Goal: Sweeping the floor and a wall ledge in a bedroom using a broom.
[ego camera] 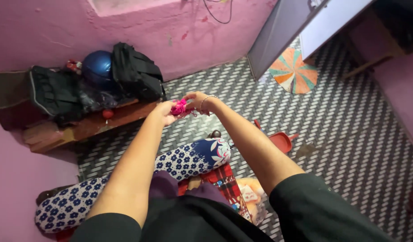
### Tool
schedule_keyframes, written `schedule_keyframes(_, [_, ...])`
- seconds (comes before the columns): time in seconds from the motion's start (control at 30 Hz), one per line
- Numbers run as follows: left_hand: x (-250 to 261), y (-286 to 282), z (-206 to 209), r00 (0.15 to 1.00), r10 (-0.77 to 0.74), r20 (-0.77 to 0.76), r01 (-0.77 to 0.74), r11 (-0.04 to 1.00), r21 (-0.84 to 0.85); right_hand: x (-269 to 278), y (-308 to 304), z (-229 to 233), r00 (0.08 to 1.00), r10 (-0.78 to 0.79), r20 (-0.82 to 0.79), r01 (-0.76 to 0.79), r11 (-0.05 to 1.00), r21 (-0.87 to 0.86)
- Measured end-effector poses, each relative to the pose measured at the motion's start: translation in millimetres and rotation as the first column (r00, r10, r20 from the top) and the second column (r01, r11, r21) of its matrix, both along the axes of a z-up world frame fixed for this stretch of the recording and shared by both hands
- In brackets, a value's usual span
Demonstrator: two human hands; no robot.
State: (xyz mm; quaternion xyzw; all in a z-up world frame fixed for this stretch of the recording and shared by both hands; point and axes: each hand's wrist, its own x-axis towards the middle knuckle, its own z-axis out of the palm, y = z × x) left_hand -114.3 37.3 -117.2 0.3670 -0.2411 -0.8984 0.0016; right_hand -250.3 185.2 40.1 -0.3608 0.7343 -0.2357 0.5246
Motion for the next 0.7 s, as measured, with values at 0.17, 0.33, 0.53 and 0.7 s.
schedule_keyframes(0.17, [-16.1,12.4,25.7,0.980,-0.153,0.125,0.164,0.983,-0.081,-13.0,28.5,1.8,0.988,-0.122,0.094,0.128,0.990,-0.062])
schedule_keyframes(0.33, [-39.0,37.1,30.4,0.943,-0.257,0.211,0.276,0.959,-0.064,-23.2,63.9,3.6,0.966,-0.238,0.104,0.245,0.968,-0.056])
schedule_keyframes(0.53, [-56.1,84.2,79.8,0.923,-0.361,0.135,0.371,0.927,-0.054,-31.0,114.1,-15.4,0.930,-0.362,0.060,0.363,0.932,0.000])
schedule_keyframes(0.7, [-72.7,110.0,91.1,0.848,-0.516,0.121,0.528,0.841,-0.118,-21.6,158.6,-35.2,0.812,-0.553,0.185,0.568,0.823,-0.033])
